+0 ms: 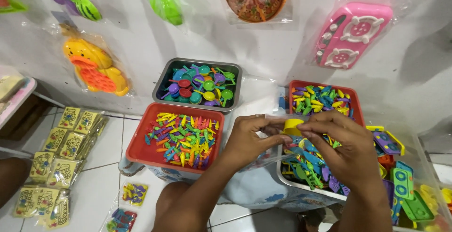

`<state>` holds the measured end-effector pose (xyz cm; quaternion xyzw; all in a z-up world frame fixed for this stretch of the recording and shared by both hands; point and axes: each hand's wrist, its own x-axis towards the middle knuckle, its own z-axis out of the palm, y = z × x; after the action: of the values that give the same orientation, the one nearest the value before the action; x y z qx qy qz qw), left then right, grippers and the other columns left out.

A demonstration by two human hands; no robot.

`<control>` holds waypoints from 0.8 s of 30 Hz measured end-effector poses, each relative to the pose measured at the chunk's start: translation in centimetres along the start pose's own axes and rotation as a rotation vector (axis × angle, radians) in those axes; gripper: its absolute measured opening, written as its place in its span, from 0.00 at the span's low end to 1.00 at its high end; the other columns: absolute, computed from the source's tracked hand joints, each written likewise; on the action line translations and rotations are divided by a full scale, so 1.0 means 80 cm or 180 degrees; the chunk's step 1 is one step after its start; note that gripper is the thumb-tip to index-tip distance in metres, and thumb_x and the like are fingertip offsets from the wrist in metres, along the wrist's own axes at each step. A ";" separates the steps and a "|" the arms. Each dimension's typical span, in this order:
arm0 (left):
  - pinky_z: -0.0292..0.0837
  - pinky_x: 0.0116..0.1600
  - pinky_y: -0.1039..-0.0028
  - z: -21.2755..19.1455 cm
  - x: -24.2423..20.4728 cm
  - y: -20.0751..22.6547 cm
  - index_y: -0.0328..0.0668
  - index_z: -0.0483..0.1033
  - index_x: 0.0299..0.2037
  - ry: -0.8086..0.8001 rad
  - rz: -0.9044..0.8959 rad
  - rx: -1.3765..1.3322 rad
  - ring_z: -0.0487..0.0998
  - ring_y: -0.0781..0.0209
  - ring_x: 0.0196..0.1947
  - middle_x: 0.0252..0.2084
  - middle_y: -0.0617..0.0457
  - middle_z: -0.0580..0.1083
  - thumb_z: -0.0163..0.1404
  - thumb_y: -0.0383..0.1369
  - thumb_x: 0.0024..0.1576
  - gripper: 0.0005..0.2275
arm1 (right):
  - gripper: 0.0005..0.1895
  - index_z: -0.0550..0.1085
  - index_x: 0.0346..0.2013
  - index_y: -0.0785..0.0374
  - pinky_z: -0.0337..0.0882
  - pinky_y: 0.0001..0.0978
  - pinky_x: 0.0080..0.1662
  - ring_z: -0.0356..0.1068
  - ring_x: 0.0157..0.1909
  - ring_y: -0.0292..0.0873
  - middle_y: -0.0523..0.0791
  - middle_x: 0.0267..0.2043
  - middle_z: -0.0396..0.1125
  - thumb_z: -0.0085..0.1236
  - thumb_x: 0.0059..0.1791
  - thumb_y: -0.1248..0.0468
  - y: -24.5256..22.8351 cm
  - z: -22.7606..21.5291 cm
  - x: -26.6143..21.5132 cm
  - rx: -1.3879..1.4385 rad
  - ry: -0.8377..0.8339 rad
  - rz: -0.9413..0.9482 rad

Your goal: The person sits on the floor and sorts colorful plastic toy cutlery from several bins into small clear plastic bags. They pick up individual items like forks, spoons, and knives from red and silver bins and place them into bags, occasionally adjusting the bags.

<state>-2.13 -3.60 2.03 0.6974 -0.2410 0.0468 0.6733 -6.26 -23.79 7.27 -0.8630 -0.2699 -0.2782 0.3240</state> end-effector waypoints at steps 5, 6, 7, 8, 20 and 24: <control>0.80 0.39 0.79 0.002 0.000 -0.006 0.40 0.83 0.45 0.0022 -0.0023 -0.0004 0.79 0.69 0.32 0.38 0.51 0.82 0.66 0.30 0.46 0.16 | 0.08 0.81 0.43 0.62 0.74 0.32 0.48 0.74 0.45 0.43 0.47 0.42 0.73 0.61 0.49 0.70 0.000 0.002 -0.003 0.0093 -0.0151 -0.0010; 0.79 0.39 0.80 0.002 0.000 -0.007 0.41 0.83 0.46 -0.0005 0.0014 -0.0019 0.78 0.70 0.31 0.38 0.52 0.81 0.66 0.31 0.47 0.16 | 0.08 0.81 0.42 0.61 0.74 0.33 0.50 0.75 0.46 0.43 0.47 0.42 0.74 0.60 0.49 0.69 0.001 0.004 -0.003 0.0145 -0.0110 0.0005; 0.78 0.38 0.80 0.003 0.000 -0.008 0.43 0.83 0.46 -0.0034 0.0051 -0.0034 0.77 0.71 0.31 0.37 0.53 0.81 0.66 0.32 0.47 0.16 | 0.07 0.81 0.42 0.61 0.73 0.34 0.52 0.75 0.48 0.43 0.47 0.43 0.75 0.60 0.50 0.68 0.002 0.006 -0.002 0.0198 -0.0070 0.0020; 0.78 0.38 0.80 0.004 0.000 -0.009 0.43 0.83 0.46 -0.0043 0.0039 -0.0023 0.77 0.71 0.31 0.37 0.53 0.81 0.66 0.32 0.47 0.16 | 0.07 0.81 0.42 0.61 0.73 0.34 0.52 0.75 0.48 0.43 0.47 0.43 0.75 0.60 0.50 0.68 0.004 0.007 -0.002 0.0210 -0.0063 0.0033; 0.79 0.47 0.78 -0.006 -0.001 0.005 0.39 0.81 0.46 0.0036 0.0170 -0.0617 0.80 0.66 0.42 0.44 0.52 0.81 0.61 0.28 0.54 0.10 | 0.29 0.64 0.59 0.65 0.57 0.50 0.71 0.62 0.66 0.56 0.52 0.61 0.62 0.60 0.50 0.52 0.004 0.036 0.004 0.0164 0.0695 -0.0272; 0.78 0.56 0.72 -0.020 0.003 -0.004 0.37 0.79 0.51 0.0120 0.0100 -0.0848 0.80 0.62 0.49 0.48 0.50 0.79 0.61 0.28 0.54 0.14 | 0.41 0.60 0.63 0.62 0.64 0.48 0.66 0.65 0.61 0.49 0.50 0.57 0.62 0.67 0.40 0.55 0.045 0.076 -0.004 0.2101 0.0297 0.0759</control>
<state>-1.39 -2.11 1.98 0.5969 -0.2433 0.0381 0.7636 -2.31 -21.85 1.74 -0.7236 -0.2275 -0.1752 0.6276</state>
